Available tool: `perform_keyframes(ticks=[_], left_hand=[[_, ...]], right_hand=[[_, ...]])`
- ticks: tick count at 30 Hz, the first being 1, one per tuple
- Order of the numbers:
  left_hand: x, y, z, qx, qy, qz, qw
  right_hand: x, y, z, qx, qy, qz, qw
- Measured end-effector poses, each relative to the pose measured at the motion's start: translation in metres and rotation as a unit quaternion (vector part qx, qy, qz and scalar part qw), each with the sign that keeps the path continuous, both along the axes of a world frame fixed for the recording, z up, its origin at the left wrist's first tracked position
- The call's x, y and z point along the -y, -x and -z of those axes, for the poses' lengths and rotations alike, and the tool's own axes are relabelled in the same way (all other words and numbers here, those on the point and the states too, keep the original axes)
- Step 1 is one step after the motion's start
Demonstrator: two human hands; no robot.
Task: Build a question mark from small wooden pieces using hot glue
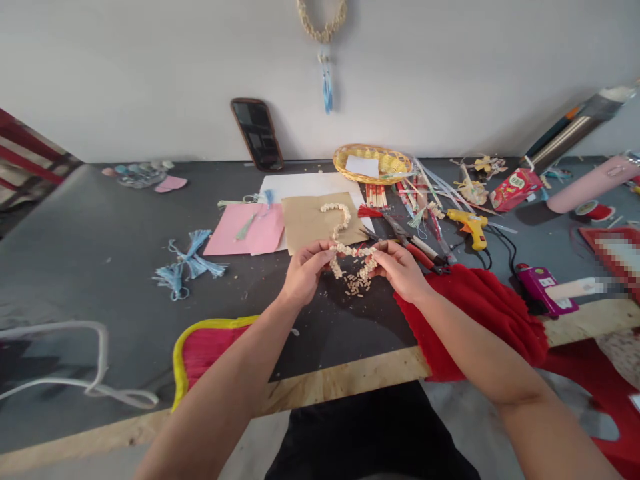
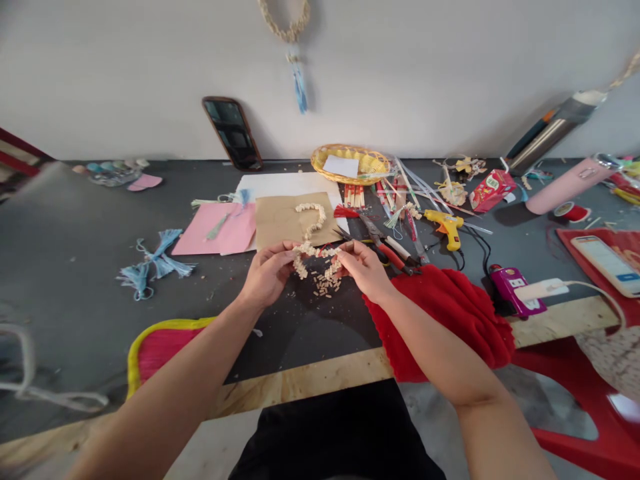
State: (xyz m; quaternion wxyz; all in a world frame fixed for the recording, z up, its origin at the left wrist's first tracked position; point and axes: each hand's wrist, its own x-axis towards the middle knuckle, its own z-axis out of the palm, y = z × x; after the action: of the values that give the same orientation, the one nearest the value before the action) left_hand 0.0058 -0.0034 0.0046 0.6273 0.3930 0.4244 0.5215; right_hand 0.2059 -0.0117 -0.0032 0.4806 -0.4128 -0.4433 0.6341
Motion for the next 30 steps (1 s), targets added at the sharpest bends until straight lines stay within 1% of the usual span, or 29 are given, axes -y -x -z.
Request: perform_keyframes(ticks=[9,15,24,30], left_hand=[[-0.0011,-0.0006,0.0019,-0.029,-0.013,-0.016,0.999],[-0.0015,-0.0004,0.0024,-0.033,-0.017,-0.018,0.999],[-0.0003,-0.0014,0.0006,-0.031,-0.025,-0.016,0.999],[-0.0009,-0.0009,0.0027,-0.042,-0.022,-0.019,0.999]], right_hand=[[0.0003,0.0002,-0.0018,0.007,0.001,0.002,1.0],[-0.0006,-0.001,0.0,0.002,0.005,-0.002,1.0],[-0.0002,0.0006,-0.0043,0.02,0.004,0.009,1.0],[-0.0009,-0.0002,-0.0028,0.019,0.002,0.007,1.0]])
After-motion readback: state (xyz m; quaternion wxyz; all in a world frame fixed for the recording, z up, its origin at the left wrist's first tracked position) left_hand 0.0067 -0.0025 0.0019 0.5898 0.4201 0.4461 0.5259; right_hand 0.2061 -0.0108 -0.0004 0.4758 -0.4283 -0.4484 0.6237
